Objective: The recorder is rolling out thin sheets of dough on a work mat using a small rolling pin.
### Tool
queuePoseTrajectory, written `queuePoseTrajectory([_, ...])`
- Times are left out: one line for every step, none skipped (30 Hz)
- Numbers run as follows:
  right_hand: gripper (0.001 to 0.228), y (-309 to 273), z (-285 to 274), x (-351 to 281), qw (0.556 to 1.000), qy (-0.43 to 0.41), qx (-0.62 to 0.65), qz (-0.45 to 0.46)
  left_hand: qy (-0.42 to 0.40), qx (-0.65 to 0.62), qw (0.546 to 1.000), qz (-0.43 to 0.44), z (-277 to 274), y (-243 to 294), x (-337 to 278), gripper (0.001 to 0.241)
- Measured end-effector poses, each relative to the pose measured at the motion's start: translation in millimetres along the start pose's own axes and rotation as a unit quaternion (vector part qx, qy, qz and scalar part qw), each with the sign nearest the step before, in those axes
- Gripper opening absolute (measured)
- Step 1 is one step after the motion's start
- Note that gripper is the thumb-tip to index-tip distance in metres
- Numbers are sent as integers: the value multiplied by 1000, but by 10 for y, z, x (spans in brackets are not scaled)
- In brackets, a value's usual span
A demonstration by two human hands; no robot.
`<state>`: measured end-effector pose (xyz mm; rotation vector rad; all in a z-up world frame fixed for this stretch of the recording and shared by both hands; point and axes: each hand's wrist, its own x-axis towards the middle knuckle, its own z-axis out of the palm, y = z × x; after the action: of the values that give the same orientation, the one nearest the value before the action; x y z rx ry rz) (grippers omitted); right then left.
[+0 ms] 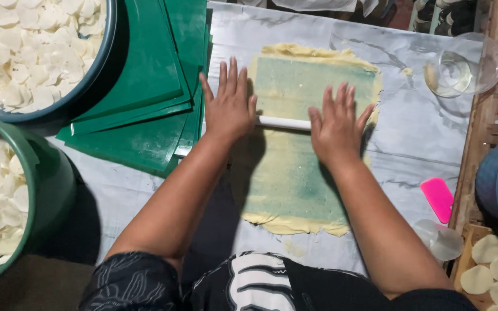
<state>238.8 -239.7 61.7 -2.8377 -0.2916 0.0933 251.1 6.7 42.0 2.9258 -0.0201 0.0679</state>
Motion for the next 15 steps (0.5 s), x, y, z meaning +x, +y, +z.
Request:
queuePoseTrajectory([68,36,-28,128,998,57,27,9,12,-2,1000,-24,-101,19,125,68])
queuePoseTrajectory([68,-17,-52,219,998,61,28,6,17,1,1000,-25,-147,47,200,68])
queuePoseTrajectory([67,-62,-80,319,999,27,8,32,6,9,999,-51,-192,81,286,68])
queuePoseTrajectory([69,-81,-100,395,998,-9,-12,64,-8,18,997,-74,-214,139,375,68])
queuePoseTrajectory([69,-120,-125,365,998,-6,-10,66,-7,19,997,-70,-69,125,353,68])
queuePoseTrajectory([71,-160,-127,293,997,-37,-43,46,-6,21,997,-77,96,110,289,70])
queuePoseTrajectory([73,-194,-125,223,995,-67,-75,25,-5,23,996,-84,269,95,223,72])
queuePoseTrajectory([73,-169,-77,138,994,-69,-74,32,-10,23,997,-78,198,134,139,72])
queuePoseTrajectory([73,-151,-28,45,994,-68,-80,31,-38,14,996,-79,124,168,47,70])
queuePoseTrajectory([73,-161,19,-21,994,-67,-85,21,-62,7,994,-88,28,170,-53,68])
queuePoseTrajectory([73,-117,100,-165,994,-69,-84,20,-64,8,994,-90,6,181,-184,68])
queuePoseTrajectory([72,-75,175,-284,998,-20,-65,-9,-68,-16,995,-73,-25,187,-282,67])
queuePoseTrajectory([71,-34,253,-403,998,29,-46,-38,-72,-40,995,-56,-53,191,-384,66])
queuePoseTrajectory([71,-27,270,-524,998,27,-47,-37,-74,-41,995,-56,-36,203,-505,66])
queuePoseTrajectory([72,-20,289,-645,997,29,-48,-53,-62,-24,997,-49,-17,212,-628,66])
